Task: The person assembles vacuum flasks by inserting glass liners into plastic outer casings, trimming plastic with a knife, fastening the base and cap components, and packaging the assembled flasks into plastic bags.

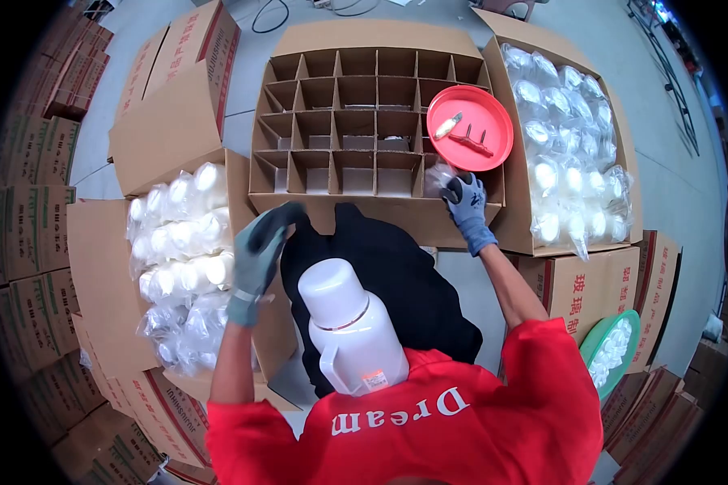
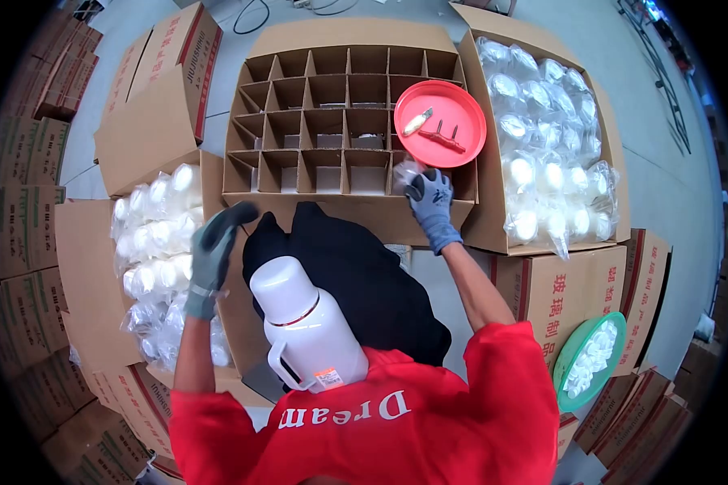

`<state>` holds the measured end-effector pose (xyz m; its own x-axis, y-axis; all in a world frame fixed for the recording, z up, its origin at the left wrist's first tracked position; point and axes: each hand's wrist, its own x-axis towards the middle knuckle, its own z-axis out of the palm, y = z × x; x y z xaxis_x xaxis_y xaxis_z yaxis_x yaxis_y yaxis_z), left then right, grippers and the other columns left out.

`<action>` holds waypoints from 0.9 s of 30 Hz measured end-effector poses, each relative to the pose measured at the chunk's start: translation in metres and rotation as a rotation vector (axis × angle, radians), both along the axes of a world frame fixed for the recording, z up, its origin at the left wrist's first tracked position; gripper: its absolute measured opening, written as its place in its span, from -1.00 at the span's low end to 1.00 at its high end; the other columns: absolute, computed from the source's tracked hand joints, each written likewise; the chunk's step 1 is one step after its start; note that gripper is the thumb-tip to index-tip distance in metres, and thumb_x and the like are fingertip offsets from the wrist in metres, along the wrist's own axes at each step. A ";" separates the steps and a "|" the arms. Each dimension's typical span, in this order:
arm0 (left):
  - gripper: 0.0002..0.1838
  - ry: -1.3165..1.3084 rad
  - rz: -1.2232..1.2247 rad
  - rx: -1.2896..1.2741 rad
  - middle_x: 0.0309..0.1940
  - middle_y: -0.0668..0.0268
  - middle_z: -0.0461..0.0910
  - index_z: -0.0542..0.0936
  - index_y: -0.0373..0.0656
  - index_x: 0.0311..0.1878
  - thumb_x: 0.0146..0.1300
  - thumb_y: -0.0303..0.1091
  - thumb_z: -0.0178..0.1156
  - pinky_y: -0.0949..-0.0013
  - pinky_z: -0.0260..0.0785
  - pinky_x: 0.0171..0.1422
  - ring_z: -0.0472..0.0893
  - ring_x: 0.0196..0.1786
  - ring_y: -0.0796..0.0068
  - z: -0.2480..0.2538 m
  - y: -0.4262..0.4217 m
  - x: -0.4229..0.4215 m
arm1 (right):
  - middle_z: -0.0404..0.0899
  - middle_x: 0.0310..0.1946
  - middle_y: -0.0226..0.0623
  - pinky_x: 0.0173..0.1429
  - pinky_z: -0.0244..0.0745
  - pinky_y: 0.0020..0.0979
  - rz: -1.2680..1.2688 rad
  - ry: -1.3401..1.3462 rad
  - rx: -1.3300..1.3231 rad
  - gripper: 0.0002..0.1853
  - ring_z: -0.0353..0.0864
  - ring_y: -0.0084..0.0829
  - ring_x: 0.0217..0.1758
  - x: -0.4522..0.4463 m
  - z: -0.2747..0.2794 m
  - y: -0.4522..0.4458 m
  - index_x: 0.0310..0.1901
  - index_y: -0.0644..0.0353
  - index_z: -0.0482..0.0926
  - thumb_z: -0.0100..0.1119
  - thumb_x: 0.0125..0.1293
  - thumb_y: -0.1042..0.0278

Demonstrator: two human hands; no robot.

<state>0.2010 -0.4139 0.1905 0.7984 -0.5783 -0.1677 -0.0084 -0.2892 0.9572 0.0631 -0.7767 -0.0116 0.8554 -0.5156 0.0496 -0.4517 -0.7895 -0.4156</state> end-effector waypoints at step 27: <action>-0.66 0.137 0.054 -0.396 -0.09 0.18 0.64 0.59 -0.31 0.02 0.39 -0.21 0.15 0.34 0.46 0.08 0.60 -0.03 0.45 -0.101 0.068 -0.038 | 0.63 -0.19 -0.28 -0.02 0.50 -0.43 0.084 -0.446 0.912 -0.71 0.58 -0.45 -0.14 0.018 0.072 0.101 -0.15 0.31 0.57 0.28 0.10 0.39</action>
